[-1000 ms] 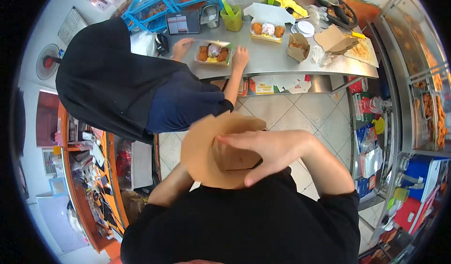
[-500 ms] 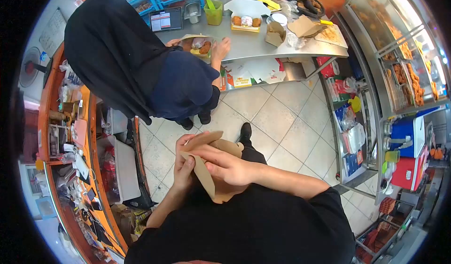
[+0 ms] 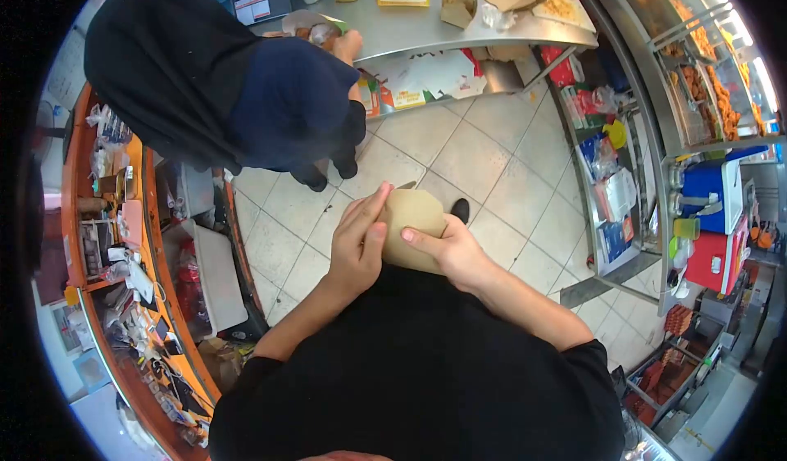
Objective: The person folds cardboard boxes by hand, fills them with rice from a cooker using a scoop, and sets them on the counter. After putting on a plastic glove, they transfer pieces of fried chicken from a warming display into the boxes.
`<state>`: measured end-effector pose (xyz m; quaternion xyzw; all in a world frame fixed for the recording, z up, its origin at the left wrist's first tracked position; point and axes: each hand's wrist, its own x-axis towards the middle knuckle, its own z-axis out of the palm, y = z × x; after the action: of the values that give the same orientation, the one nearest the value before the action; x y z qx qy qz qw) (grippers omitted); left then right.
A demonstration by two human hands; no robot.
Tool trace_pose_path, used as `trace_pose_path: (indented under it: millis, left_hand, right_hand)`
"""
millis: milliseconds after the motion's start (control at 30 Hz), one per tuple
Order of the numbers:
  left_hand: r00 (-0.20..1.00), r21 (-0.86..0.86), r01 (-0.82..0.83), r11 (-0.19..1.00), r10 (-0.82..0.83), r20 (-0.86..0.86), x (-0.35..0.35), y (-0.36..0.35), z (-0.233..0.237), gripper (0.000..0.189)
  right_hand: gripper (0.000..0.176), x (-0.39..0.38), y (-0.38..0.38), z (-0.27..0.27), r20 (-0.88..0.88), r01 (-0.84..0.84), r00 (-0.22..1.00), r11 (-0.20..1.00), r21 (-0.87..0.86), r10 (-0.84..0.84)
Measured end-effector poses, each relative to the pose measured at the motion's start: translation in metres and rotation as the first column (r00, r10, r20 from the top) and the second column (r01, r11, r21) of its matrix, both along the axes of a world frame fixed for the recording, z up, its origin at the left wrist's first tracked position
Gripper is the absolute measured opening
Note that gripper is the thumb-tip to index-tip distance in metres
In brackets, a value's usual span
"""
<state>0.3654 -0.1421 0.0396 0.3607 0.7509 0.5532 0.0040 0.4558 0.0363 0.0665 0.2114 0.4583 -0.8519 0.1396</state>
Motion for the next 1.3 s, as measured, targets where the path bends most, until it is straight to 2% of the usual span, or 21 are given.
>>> trace_pose_path:
  millis: [67, 333, 433, 467, 533, 567, 600, 667, 700, 867, 933, 967, 1000, 1033, 1067, 1133, 1167, 1200, 1233, 1267, 1300]
  left_hand:
    - [0.989, -0.038, 0.085, 0.996, -0.08, 0.122, 0.013, 0.016, 0.006, 0.053]
    - [0.936, 0.02, 0.352, 0.936, -0.352, 0.016, 0.034, 0.108, 0.009, 0.053]
    - [0.887, -0.198, 0.36, 0.912, -0.4, -0.231, 0.052, 0.163, 0.013, 0.068]
    - [0.877, -0.202, 0.379, 0.903, -0.42, -0.233, 0.057, 0.178, 0.011, 0.068]
    - [0.848, -0.166, 0.524, 0.835, -0.53, 0.008, 0.06, 0.205, 0.007, 0.076]
    - [0.809, -0.066, 0.573, 0.817, -0.551, 0.204, 0.061, 0.217, 0.008, 0.077]
    - [0.801, -0.068, 0.585, 0.808, -0.562, 0.207, 0.066, 0.232, 0.009, 0.077]
    - [0.717, 0.126, 0.507, 0.853, -0.498, 0.487, 0.079, 0.262, 0.01, 0.078]
    - [0.664, 0.051, 0.641, 0.766, -0.586, 0.464, 0.073, 0.273, 0.004, 0.076]
    - [0.623, -0.036, 0.663, 0.748, -0.524, 0.581, 0.072, 0.308, -0.027, 0.074]
    - [0.606, -0.048, 0.664, 0.746, -0.498, 0.62, 0.068, 0.319, -0.043, 0.072]
    - [0.408, 0.073, 0.538, 0.84, -0.335, 0.849, 0.061, 0.327, -0.045, 0.07]
    - [0.126, 0.133, 0.369, 0.92, -0.191, 0.973, 0.056, 0.333, -0.049, 0.068]
    - [0.131, 0.135, 0.364, 0.922, -0.194, 0.972, 0.052, 0.335, -0.058, 0.068]
    - [0.266, 0.001, 0.335, 0.942, -0.095, 0.959, 0.049, 0.336, -0.073, 0.068]
    - [0.499, -0.251, 0.231, 0.94, 0.107, 0.86, 0.047, 0.344, -0.079, 0.067]
    - [0.94, -0.255, 0.106, 0.961, -0.013, 0.342, 0.058, 0.342, -0.079, 0.066]
    - [0.938, -0.249, 0.094, 0.964, -0.002, 0.345, 0.053, 0.345, -0.058, 0.066]
    - [0.988, -0.293, 0.151, 0.944, -0.136, 0.07, 0.046, 0.349, -0.034, 0.063]
    - [0.941, -0.355, 0.187, 0.916, -0.271, -0.204, 0.037, 0.352, -0.021, 0.06]
    - [0.946, -0.339, 0.233, 0.911, -0.294, -0.139, 0.031, 0.352, -0.018, 0.054]
  right_hand:
    - [0.035, 0.013, 0.018, -0.004, -0.011, 0.01, 1.0, 0.999, -0.052, -0.011]
    - [0.039, 0.067, 0.128, -0.025, -0.076, 0.023, 0.996, 0.985, -0.171, -0.037]
    - [0.042, 0.091, 0.168, -0.015, -0.042, 0.162, 0.985, 0.977, -0.14, -0.169]
    - [0.042, 0.1, 0.178, -0.015, -0.045, 0.183, 0.98, 0.973, -0.143, -0.191]
    - [0.046, 0.117, 0.196, -0.013, -0.17, 0.207, 0.96, 0.973, -0.105, -0.222]
    - [0.046, 0.124, 0.208, -0.014, -0.174, 0.222, 0.955, 0.969, -0.107, -0.238]
    - [0.047, 0.132, 0.219, -0.015, -0.205, 0.173, 0.961, 0.981, -0.083, -0.187]
    - [0.048, 0.143, 0.239, -0.016, -0.224, 0.126, 0.965, 0.99, -0.062, -0.137]
    - [0.049, 0.145, 0.246, -0.017, -0.177, 0.163, 0.967, 0.979, -0.119, -0.183]
    - [0.049, 0.151, 0.278, -0.027, 0.005, 0.284, 0.957, 0.935, -0.211, -0.29]
    - [0.046, 0.155, 0.315, -0.026, -0.138, -0.041, 0.989, 0.994, 0.101, 0.055]
    - [0.038, 0.156, 0.331, -0.032, -0.095, -0.248, 0.941, 0.851, 0.462, 0.326]
    - [0.038, 0.159, 0.336, -0.037, -0.098, -0.249, 0.939, 0.85, 0.465, 0.329]
    - [0.033, 0.161, 0.337, -0.044, -0.111, -0.159, 0.954, 0.783, 0.601, 0.28]
    - [0.028, 0.16, 0.337, -0.054, -0.133, -0.066, 0.964, 0.693, 0.718, 0.229]
    - [0.023, 0.144, 0.337, -0.056, -0.058, -0.071, 0.984, 0.68, 0.73, 0.166]
    - [0.021, 0.133, 0.336, -0.054, -0.117, 0.015, 0.988, 0.702, 0.712, 0.097]
    - [0.02, 0.117, 0.336, -0.044, -0.175, 0.101, 0.984, 0.717, 0.689, 0.029]
    - [0.02, 0.102, 0.339, -0.033, -0.173, 0.091, 0.984, 0.714, 0.694, 0.043]
    - [0.02, 0.087, 0.341, -0.021, -0.202, 0.041, 0.969, 0.712, 0.701, 0.143]
    - [0.021, 0.074, 0.343, -0.013, -0.228, -0.01, 0.943, 0.707, 0.707, 0.241]
